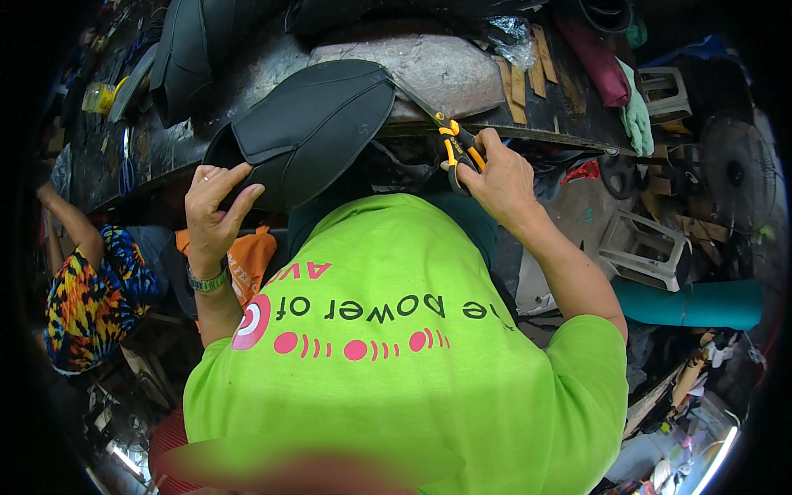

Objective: The person repeatedly picks up black shoe uppers from a pile, uses shears to trim the edges, and places the trimmed pieces back on the pile. The person flips each shoe part to check the interior before trimming.

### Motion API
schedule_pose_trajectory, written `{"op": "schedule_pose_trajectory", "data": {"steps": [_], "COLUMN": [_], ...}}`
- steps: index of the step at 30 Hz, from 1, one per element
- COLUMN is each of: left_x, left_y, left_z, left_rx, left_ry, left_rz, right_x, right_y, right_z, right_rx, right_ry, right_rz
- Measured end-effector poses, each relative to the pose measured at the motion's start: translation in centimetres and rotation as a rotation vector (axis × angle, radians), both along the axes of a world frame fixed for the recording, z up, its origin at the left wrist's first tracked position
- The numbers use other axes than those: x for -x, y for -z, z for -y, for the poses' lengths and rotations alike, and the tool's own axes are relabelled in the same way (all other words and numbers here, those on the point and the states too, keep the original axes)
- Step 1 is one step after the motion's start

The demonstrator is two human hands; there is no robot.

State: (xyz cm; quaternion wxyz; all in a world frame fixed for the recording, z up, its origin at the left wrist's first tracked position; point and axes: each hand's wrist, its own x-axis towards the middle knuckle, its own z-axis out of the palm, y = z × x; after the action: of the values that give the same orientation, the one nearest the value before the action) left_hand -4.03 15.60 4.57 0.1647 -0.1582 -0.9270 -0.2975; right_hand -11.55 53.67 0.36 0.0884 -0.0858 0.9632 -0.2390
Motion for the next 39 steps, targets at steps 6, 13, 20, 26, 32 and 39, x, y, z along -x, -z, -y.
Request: {"op": "schedule_pose_trajectory", "data": {"steps": [6, 13, 20, 26, 32, 39], "left_x": [0.0, -1.2, 0.2, -1.2, -1.4, -1.0], "left_y": [-0.2, -0.5, 8.0, 11.6, 11.7, 11.7], "left_z": [-0.2, 2.6, 4.0, 2.7, 2.3, 2.3], "left_rx": [-0.014, -1.101, -2.257, -2.372, -2.45, -2.559], "left_ry": [0.008, -0.191, -0.026, 0.042, 0.027, 0.042], "left_rz": [0.002, 0.391, 1.007, 1.099, 1.091, 1.11], "right_x": [0.0, 1.1, 2.3, 3.0, 3.2, 4.3], "right_y": [0.3, -0.7, -1.1, -1.7, -2.0, -0.2], "right_z": [-0.3, -0.3, -0.4, -1.5, -0.6, 1.3], "right_rx": [0.042, 0.646, 0.154, -0.124, -0.137, -0.168], "right_ry": [-0.027, 0.119, -0.004, -0.024, -0.124, -0.225], "right_rz": [-0.023, 0.162, -0.143, -0.299, -0.414, -0.412]}}
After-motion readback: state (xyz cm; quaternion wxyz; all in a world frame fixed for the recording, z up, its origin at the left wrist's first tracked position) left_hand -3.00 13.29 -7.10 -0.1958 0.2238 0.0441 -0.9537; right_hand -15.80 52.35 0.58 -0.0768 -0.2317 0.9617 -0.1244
